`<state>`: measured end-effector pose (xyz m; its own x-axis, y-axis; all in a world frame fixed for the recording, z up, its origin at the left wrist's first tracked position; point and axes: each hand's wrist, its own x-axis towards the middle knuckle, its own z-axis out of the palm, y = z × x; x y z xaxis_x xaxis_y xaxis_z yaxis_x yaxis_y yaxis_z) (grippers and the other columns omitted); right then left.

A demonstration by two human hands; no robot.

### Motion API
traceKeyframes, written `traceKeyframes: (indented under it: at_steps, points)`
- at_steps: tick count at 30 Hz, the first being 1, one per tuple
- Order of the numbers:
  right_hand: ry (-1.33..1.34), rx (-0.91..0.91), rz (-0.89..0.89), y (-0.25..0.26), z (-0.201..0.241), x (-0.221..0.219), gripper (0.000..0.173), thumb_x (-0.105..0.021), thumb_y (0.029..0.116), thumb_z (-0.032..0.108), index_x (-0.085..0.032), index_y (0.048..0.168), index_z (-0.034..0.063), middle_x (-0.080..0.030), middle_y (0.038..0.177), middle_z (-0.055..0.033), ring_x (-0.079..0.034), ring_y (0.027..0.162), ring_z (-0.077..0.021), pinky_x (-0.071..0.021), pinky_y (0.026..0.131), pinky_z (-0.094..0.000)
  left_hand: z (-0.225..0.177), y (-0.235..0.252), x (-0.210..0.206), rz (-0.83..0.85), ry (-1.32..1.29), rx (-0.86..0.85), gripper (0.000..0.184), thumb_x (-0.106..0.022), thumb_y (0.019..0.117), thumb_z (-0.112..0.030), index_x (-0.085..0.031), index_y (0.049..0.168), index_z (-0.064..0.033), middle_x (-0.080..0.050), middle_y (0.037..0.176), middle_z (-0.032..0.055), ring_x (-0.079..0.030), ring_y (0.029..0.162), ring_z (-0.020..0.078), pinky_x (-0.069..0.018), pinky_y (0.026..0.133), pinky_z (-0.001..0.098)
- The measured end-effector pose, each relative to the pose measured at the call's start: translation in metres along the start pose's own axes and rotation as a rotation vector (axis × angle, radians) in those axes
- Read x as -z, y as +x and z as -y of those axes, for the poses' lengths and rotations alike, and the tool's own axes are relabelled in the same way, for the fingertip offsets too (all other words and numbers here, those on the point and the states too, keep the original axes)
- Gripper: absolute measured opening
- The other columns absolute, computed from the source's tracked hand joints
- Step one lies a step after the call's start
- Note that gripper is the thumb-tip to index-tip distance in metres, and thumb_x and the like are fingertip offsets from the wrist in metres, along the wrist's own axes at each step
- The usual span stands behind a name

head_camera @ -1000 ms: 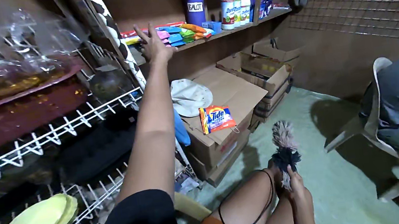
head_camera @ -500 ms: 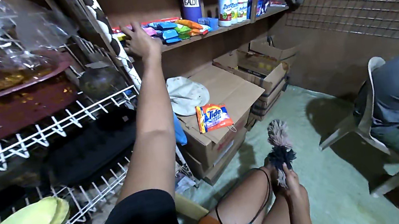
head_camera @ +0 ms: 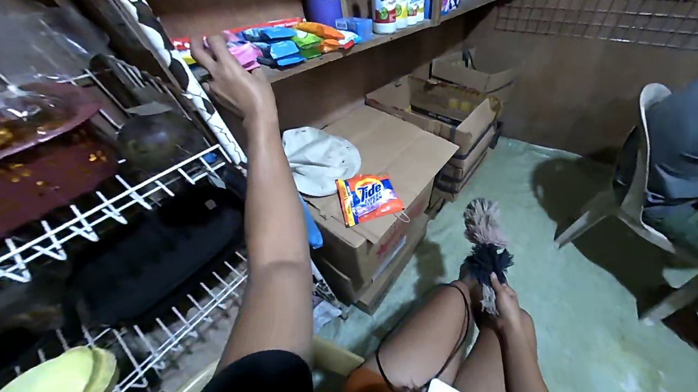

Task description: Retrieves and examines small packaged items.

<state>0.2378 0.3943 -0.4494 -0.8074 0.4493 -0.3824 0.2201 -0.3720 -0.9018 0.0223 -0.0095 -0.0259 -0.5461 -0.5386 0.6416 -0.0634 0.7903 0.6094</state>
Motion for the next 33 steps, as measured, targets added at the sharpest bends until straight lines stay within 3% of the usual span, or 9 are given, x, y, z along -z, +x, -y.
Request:
traceKeyframes:
  at_steps: [4, 8, 11, 16, 18, 24, 28, 30, 33]
  points:
    - [0.025, 0.002, 0.008, 0.001, -0.001, 0.000, 0.035, -0.049, 0.1091, 0.026, -0.055, 0.128, -0.0021, -0.067, 0.093, -0.0107, -0.066, 0.079, -0.0128, -0.0578, 0.073, -0.0334, -0.001, -0.053, 0.012, -0.030, -0.158, -0.144, 0.058, -0.069, 0.0853, -0.007, -0.055, 0.141, -0.0062, -0.034, 0.162, 0.0218, -0.049, 0.136, 0.0434, -0.0440, 0.102, 0.0625]
    - [0.049, -0.014, 0.010, 0.003, -0.003, -0.001, 0.032, -0.049, 0.1089, 0.027, -0.058, 0.121, -0.0012, -0.067, 0.086, -0.0091, -0.066, 0.074, -0.0130, -0.0582, 0.069, -0.0341, 0.003, -0.121, -0.001, 0.089, -0.377, -0.218, 0.060, -0.074, 0.0809, 0.000, -0.057, 0.139, -0.0024, -0.040, 0.158, 0.0236, -0.052, 0.135, 0.0410, -0.0502, 0.102, 0.0556]
    - [0.046, -0.009, 0.003, -0.001, -0.003, -0.003, 0.030, -0.049, 0.1088, 0.027, -0.059, 0.115, -0.0010, -0.066, 0.082, -0.0079, -0.065, 0.071, -0.0122, -0.0578, 0.067, -0.0330, 0.021, -0.151, -0.055, 0.249, -0.563, -0.231, 0.057, -0.078, 0.0790, 0.001, -0.060, 0.133, -0.0005, -0.050, 0.149, 0.0222, -0.050, 0.138, 0.0352, -0.0457, 0.111, 0.0504]
    - [-0.016, 0.001, 0.003, -0.007, -0.004, 0.002, 0.035, -0.049, 0.1089, 0.030, -0.059, 0.121, -0.0021, -0.067, 0.091, -0.0106, -0.064, 0.078, -0.0137, -0.0571, 0.073, -0.0353, 0.056, -0.163, -0.156, 0.691, -0.773, -0.001, 0.059, -0.076, 0.0805, 0.003, -0.055, 0.136, 0.0003, -0.065, 0.127, 0.0223, -0.065, 0.117, 0.0319, -0.0541, 0.101, 0.0503]
    - [0.001, -0.006, 0.000, -0.011, 0.001, 0.001, 0.034, -0.048, 0.1090, 0.029, -0.058, 0.122, -0.0008, -0.067, 0.092, -0.0093, -0.065, 0.078, -0.0124, -0.0575, 0.072, -0.0337, 0.066, -0.161, -0.176, 0.804, -0.698, -0.004, 0.059, -0.077, 0.0818, 0.003, -0.054, 0.136, -0.0001, -0.064, 0.129, 0.0240, -0.064, 0.119, 0.0343, -0.0521, 0.103, 0.0519]
    - [-0.034, -0.013, -0.008, -0.006, -0.002, -0.002, 0.031, -0.051, 0.1083, 0.028, -0.060, 0.114, -0.0017, -0.066, 0.086, -0.0091, -0.064, 0.075, -0.0131, -0.0570, 0.070, -0.0343, 0.119, -0.155, -0.225, 0.908, -0.378, -0.387, 0.065, -0.081, 0.0816, -0.002, -0.055, 0.141, -0.0043, -0.048, 0.150, 0.0251, -0.048, 0.137, 0.0429, -0.0423, 0.112, 0.0594]
    - [-0.094, 0.014, 0.016, 0.003, -0.010, -0.002, 0.033, -0.051, 0.1083, 0.027, -0.062, 0.113, -0.0039, -0.067, 0.088, -0.0121, -0.065, 0.077, -0.0151, -0.0572, 0.073, -0.0359, 0.098, -0.152, -0.216, 1.019, -0.271, -0.294, 0.075, -0.088, 0.0792, -0.033, -0.054, 0.142, -0.0109, -0.047, 0.151, 0.0216, -0.054, 0.132, 0.0406, -0.0465, 0.104, 0.0638]
    - [-0.092, 0.010, 0.029, 0.010, -0.014, -0.002, 0.033, -0.052, 0.1078, 0.026, -0.063, 0.113, -0.0038, -0.068, 0.089, -0.0129, -0.066, 0.078, -0.0158, -0.0578, 0.074, -0.0365, 0.087, -0.152, -0.212, 0.993, -0.213, -0.209, 0.072, -0.085, 0.0809, -0.046, -0.056, 0.138, -0.0114, -0.055, 0.142, 0.0218, -0.058, 0.127, 0.0405, -0.0475, 0.101, 0.0661]
    - [-0.160, -0.002, 0.030, 0.011, -0.018, -0.001, 0.035, -0.056, 0.1061, 0.028, -0.064, 0.113, -0.0051, -0.068, 0.091, -0.0156, -0.065, 0.080, -0.0195, -0.0571, 0.076, -0.0401, 0.079, -0.159, -0.210, 0.941, -0.137, -0.198, 0.068, -0.083, 0.0832, -0.039, -0.056, 0.138, -0.0093, -0.062, 0.131, 0.0249, -0.061, 0.119, 0.0457, -0.0477, 0.096, 0.0710]
